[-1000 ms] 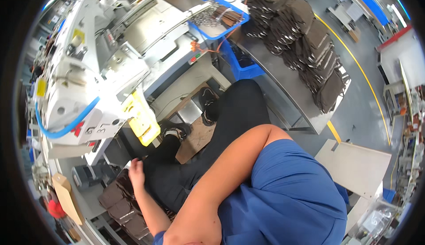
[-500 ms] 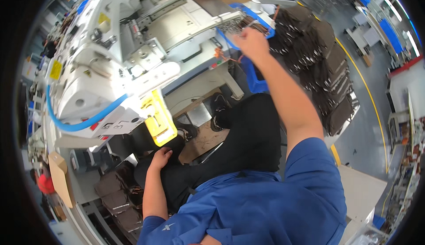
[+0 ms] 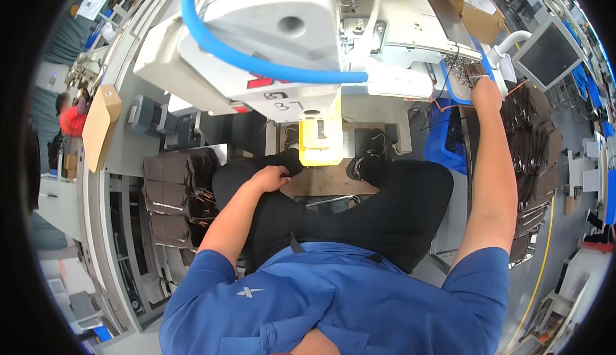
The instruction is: The recorder uses an industrial sewing machine to assemble and finish small leather pouches or bags.
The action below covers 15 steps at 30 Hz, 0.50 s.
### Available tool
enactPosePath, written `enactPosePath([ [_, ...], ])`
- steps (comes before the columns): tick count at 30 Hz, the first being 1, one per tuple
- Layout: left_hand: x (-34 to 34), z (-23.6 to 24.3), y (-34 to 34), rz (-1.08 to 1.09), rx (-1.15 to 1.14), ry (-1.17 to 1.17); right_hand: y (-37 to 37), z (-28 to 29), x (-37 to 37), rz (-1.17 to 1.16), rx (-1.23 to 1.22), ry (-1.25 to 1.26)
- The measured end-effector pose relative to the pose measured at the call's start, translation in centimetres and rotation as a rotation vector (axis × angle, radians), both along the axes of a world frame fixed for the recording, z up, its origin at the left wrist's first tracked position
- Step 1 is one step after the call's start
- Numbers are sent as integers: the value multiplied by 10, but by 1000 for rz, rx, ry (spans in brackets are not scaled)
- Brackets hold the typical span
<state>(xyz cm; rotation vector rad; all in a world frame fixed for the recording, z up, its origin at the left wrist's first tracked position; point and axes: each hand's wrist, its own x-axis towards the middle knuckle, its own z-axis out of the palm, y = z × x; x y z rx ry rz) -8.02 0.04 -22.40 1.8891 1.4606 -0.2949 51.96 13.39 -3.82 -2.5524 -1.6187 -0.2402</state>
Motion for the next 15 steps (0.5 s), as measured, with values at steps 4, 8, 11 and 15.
enactPosePath([
  [4, 0, -2, -5, 9, 24, -27, -4, -8, 12, 101, -62, -84],
  [8, -2, -4, -8, -8, 8, -12, -17, -1, 9, 160, -49, -187],
  [11, 6, 20, -16, -43, 66, 8, -60, 12, -21, 132, 161, -128],
  [15, 22, 58, -38, -12, 205, -245, -141, -12, -100, 285, 395, 804],
])
